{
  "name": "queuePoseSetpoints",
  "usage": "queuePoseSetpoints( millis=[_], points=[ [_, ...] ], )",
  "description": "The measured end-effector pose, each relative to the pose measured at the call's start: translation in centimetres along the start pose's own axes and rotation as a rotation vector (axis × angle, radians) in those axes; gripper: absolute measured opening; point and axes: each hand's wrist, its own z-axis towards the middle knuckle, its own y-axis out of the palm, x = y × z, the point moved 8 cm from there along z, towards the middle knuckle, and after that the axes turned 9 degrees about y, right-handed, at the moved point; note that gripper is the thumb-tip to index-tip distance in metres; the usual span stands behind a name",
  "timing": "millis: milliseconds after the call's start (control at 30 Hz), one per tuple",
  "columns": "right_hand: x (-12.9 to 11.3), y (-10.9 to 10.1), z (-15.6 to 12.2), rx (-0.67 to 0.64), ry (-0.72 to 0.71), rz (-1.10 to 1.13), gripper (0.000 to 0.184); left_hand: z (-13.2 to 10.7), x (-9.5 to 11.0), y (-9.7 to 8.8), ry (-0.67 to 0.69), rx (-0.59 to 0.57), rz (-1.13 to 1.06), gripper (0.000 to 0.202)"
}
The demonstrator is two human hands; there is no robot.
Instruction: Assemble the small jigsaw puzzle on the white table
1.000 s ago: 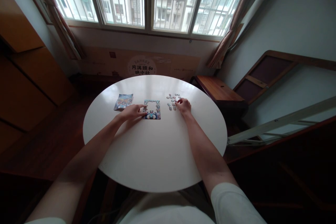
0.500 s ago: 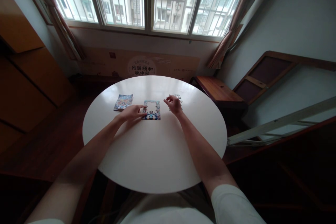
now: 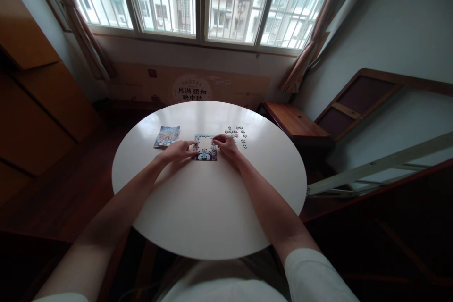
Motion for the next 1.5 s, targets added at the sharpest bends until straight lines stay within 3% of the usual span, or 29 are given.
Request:
queuePoseSetpoints(
  millis=[567,1500],
  points=[
    [-0.44,0.35,-0.30,0.020,-0.002,-0.075,0.008,-0.05,0.13,-0.08,0.001,0.003,0.016,0.064],
    [-0.23,0.32,-0.15,0.043,-0.019,-0.132,0.011,0.03,-0.07,0.03,0.000,-0.002,0.009,0.065]
  ],
)
